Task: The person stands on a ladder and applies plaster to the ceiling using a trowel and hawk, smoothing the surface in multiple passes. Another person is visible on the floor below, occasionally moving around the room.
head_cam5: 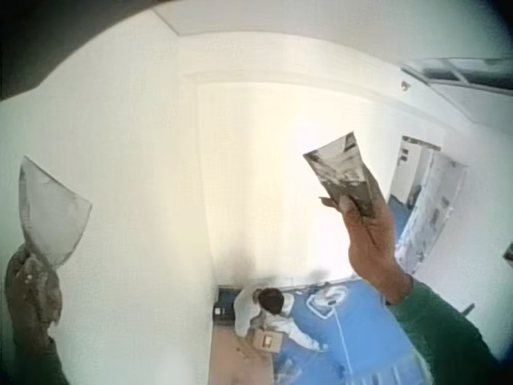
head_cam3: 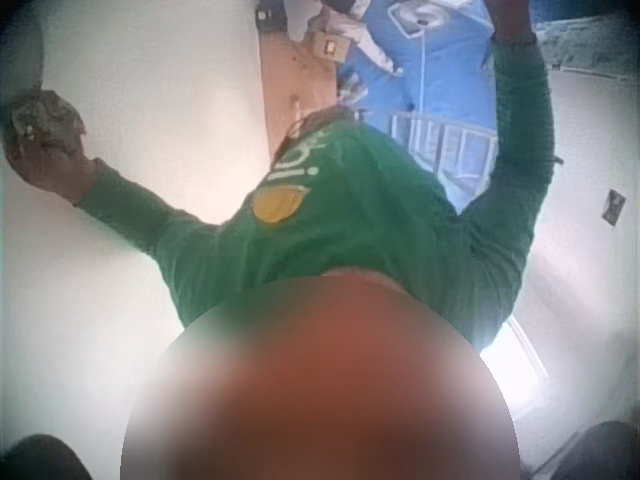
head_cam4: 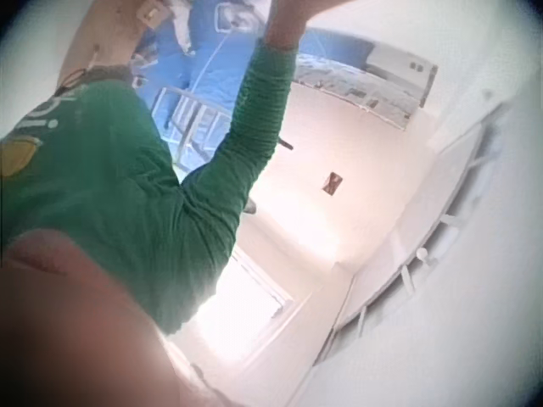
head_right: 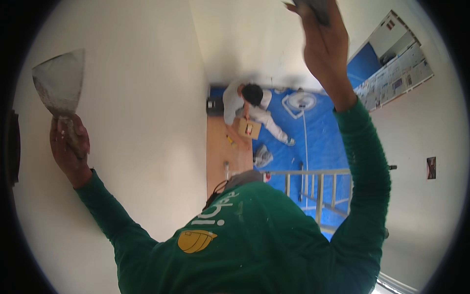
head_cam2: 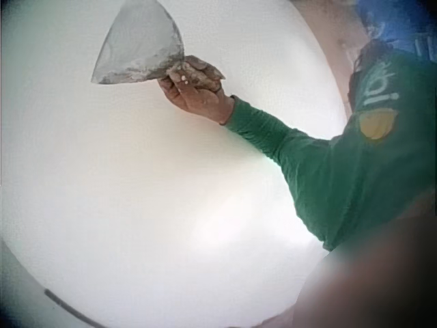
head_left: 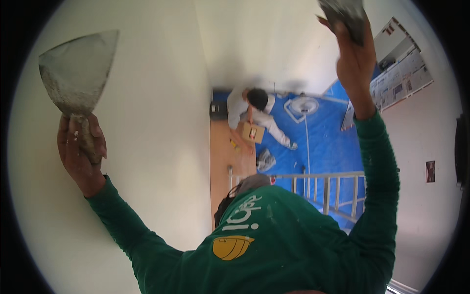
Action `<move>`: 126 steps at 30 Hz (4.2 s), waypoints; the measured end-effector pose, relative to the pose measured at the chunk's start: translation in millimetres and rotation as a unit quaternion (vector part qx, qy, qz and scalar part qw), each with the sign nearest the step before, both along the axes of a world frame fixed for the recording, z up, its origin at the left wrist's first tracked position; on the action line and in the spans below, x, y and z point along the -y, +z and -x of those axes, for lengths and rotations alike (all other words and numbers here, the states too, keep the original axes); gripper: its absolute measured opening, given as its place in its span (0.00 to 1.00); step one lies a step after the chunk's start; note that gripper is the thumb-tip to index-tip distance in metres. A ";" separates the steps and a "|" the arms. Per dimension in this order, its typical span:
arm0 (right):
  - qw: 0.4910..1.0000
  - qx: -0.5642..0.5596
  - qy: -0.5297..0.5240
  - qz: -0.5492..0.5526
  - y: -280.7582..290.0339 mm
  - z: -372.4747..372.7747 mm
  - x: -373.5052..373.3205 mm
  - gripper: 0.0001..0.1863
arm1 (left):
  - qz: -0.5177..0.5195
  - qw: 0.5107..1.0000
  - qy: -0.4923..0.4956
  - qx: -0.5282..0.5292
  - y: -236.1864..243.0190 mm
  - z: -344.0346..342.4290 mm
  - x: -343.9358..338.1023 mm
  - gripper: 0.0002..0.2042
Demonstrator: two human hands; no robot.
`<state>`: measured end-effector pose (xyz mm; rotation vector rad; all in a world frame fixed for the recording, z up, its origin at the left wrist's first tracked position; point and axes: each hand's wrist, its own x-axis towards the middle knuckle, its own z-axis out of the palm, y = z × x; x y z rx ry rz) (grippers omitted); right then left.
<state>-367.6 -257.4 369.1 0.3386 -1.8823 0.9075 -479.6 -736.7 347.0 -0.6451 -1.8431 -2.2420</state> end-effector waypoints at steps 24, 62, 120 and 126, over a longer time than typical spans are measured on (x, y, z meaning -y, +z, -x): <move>0.913 0.301 0.014 -0.275 -198.5 -49.9 53.5 0.37 | 0.292 0.829 -0.397 0.265 -123.9 -12.2 -108.9 0.17; 0.427 0.431 -0.774 0.181 -333.1 -562.8 -125.5 0.26 | 0.423 0.822 -0.380 0.003 -262.9 34.0 -171.9 0.09; 0.368 0.239 -0.893 0.102 -354.1 -517.4 -129.4 0.19 | -0.014 0.784 -0.620 0.045 -401.5 -411.1 -698.7 0.15; 0.406 0.244 -0.878 0.070 -352.3 -522.3 -118.9 0.20 | 0.097 0.784 -0.611 0.059 -413.7 -400.5 -687.6 0.24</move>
